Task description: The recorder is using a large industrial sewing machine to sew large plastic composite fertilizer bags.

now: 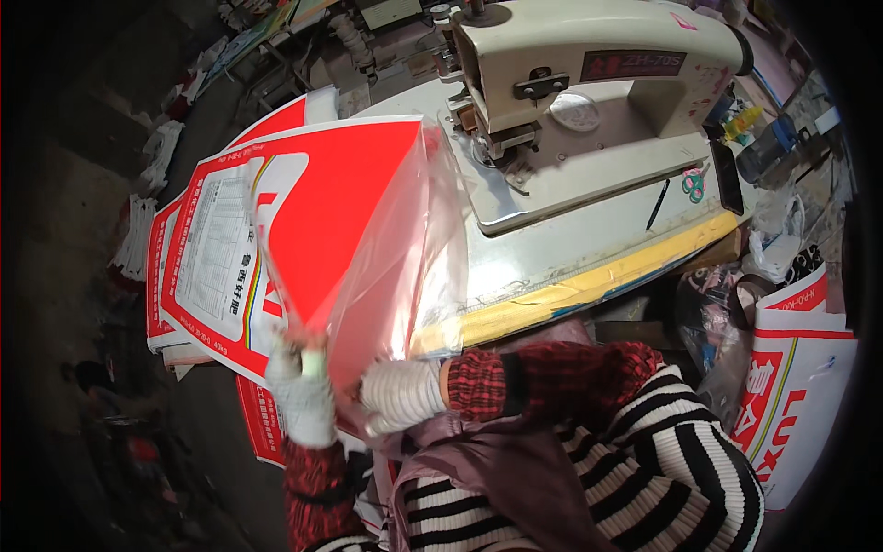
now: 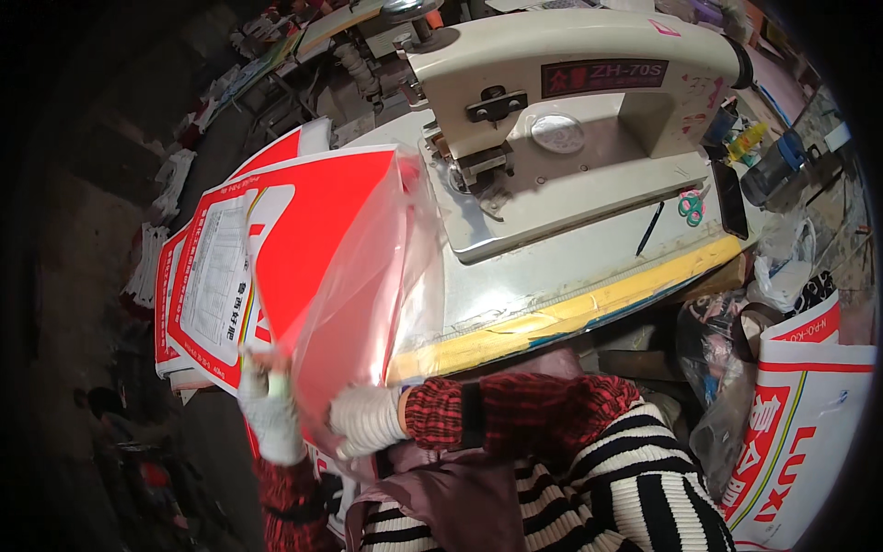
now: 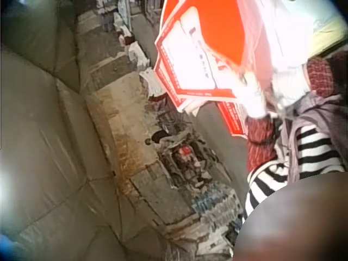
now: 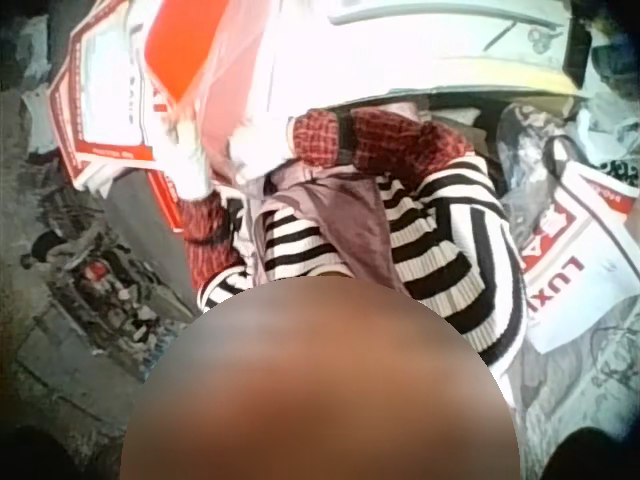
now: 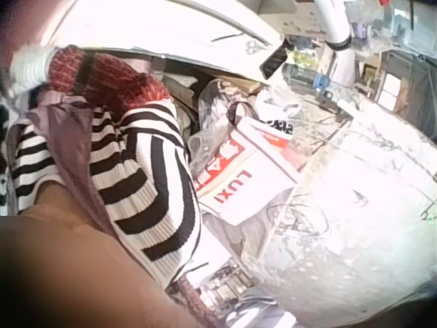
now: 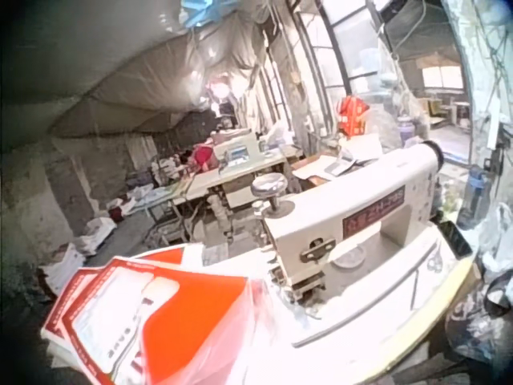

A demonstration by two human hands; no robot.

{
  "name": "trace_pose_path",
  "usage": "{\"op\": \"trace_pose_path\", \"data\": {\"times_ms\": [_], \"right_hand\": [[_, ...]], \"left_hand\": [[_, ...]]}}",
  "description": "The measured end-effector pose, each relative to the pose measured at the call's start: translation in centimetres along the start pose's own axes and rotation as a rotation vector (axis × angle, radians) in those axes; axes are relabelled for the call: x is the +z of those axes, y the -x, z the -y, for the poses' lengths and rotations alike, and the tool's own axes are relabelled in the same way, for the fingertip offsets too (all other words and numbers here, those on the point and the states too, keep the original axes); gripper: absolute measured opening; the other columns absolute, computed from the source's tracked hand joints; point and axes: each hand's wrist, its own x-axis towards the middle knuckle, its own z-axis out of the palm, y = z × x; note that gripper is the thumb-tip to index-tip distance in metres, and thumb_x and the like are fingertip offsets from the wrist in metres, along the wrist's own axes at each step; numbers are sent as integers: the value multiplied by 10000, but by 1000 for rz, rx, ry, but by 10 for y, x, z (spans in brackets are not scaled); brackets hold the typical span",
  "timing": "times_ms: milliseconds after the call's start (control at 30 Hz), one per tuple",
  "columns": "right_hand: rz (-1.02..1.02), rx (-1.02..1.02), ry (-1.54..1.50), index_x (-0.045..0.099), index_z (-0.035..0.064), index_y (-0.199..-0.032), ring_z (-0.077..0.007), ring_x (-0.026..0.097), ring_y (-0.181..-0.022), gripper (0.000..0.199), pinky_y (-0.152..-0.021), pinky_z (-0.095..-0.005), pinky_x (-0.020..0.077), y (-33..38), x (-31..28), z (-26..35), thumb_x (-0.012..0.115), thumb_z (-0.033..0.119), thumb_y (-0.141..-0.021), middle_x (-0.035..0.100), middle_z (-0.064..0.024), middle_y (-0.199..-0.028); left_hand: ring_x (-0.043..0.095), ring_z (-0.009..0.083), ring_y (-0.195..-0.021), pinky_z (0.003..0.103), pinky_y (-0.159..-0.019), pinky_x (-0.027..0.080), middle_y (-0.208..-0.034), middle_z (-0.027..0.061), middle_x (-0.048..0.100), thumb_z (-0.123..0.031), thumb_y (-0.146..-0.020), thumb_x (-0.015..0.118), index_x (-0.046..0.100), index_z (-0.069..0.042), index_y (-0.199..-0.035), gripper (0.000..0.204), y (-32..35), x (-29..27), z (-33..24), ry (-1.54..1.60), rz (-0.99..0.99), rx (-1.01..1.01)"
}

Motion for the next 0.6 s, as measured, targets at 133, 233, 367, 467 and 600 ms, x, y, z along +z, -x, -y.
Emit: {"op": "trace_pose_path", "data": {"times_ms": [133,233,367,467,600], "right_hand": [[-880,-104,-30,555,63,-834,-233,593,-733,71,-715,-382,492,-6,-43,-102,499,106,-835,570,-80,-726],[-1281,481,96,555,36,-1092,-229,538,-940,354,-888,-320,447,27,-96,-118,634,139,-763,570,-94,-955],[-1209,544,510,531,40,-1185,-278,507,-986,502,-953,-348,396,44,-113,-114,677,160,-720,534,-128,-1070],[-1418,359,560,538,75,-1251,-333,475,-1059,561,-959,-413,372,53,-131,-94,656,273,-740,549,-175,-1101],[-1508,248,799,600,82,-1144,-305,514,-999,442,-884,-395,421,44,-158,-72,657,250,-740,560,-163,-1027]], "left_hand": [[443,56,-667,193,-661,397,-719,-45,485,-5,-838,622,575,8,-1041,209,18,-80,-8,-520,157,215],[464,71,-650,220,-695,425,-735,7,553,-12,-860,580,578,40,-1038,185,15,-109,-7,-402,-85,267],[471,76,-679,218,-696,414,-749,16,564,-43,-896,542,585,48,-963,121,2,-112,-18,-386,-242,253],[447,53,-671,191,-652,398,-765,-16,542,-56,-916,528,575,45,-984,130,-10,-115,-17,-413,-271,368],[433,69,-597,211,-578,379,-674,-4,512,-103,-927,512,574,14,-862,147,-11,-114,-24,-477,-357,354]]}}
